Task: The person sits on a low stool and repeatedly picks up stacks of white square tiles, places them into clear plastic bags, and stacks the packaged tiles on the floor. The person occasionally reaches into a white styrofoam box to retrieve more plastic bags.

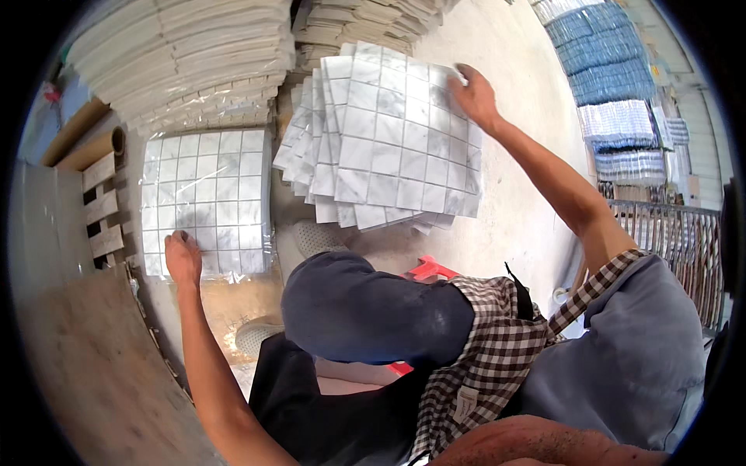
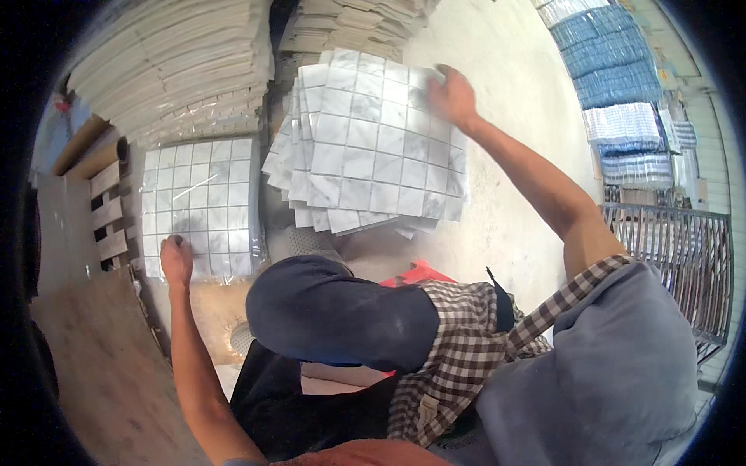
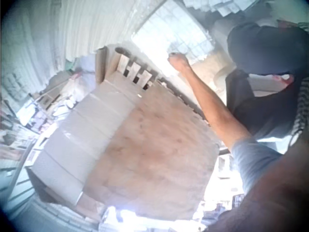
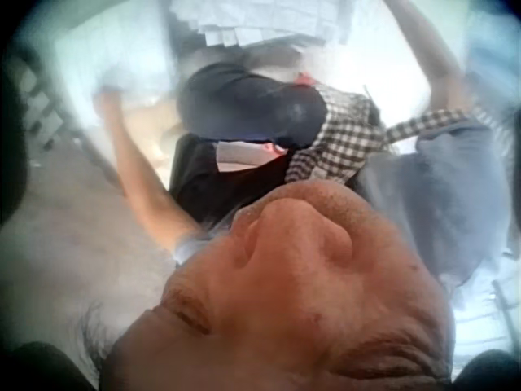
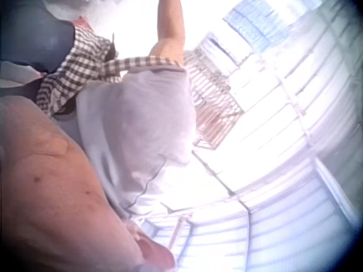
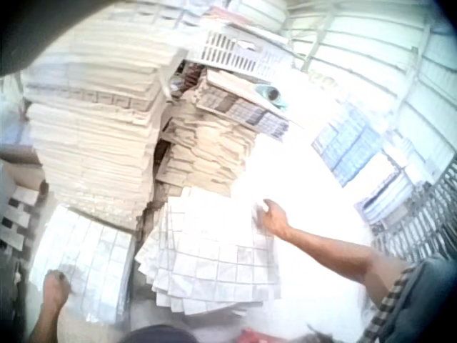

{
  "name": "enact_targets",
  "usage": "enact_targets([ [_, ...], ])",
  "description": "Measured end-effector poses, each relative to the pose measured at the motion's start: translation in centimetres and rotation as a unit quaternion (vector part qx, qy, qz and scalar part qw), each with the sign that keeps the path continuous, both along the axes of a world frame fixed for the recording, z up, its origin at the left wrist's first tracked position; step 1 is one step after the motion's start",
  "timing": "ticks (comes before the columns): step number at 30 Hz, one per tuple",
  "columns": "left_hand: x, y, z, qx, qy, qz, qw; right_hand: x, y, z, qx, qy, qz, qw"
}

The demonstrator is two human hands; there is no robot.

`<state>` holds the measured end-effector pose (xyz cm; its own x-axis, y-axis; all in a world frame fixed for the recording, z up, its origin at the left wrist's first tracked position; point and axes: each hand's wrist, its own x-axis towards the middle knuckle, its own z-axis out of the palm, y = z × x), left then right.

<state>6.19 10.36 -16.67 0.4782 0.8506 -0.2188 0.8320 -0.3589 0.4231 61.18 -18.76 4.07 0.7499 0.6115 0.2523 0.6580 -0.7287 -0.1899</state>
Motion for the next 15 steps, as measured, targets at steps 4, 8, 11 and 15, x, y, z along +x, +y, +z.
enact_targets([
  [4, 0.3, -0.2, 4.4, 0.07, 0.049, 0.003, 0.996, 5.8, -4.4, -1.0, 0.005, 0.295, -0.186, 0.937],
  [8, 2.4, -1.8, 13.5, 0.086, 0.025, -0.007, 0.996, 6.4, -3.7, -2.8, 0.145, 0.435, -0.231, 0.858],
  [11, 2.9, -4.2, 17.0, 0.037, -0.075, -0.009, 0.996, 9.3, -6.6, -3.8, 0.202, 0.416, -0.199, 0.864],
  [15, 2.1, -8.5, 23.3, -0.095, -0.096, 0.073, 0.988, 7.6, -6.6, -2.1, 0.224, 0.456, -0.152, 0.848],
])
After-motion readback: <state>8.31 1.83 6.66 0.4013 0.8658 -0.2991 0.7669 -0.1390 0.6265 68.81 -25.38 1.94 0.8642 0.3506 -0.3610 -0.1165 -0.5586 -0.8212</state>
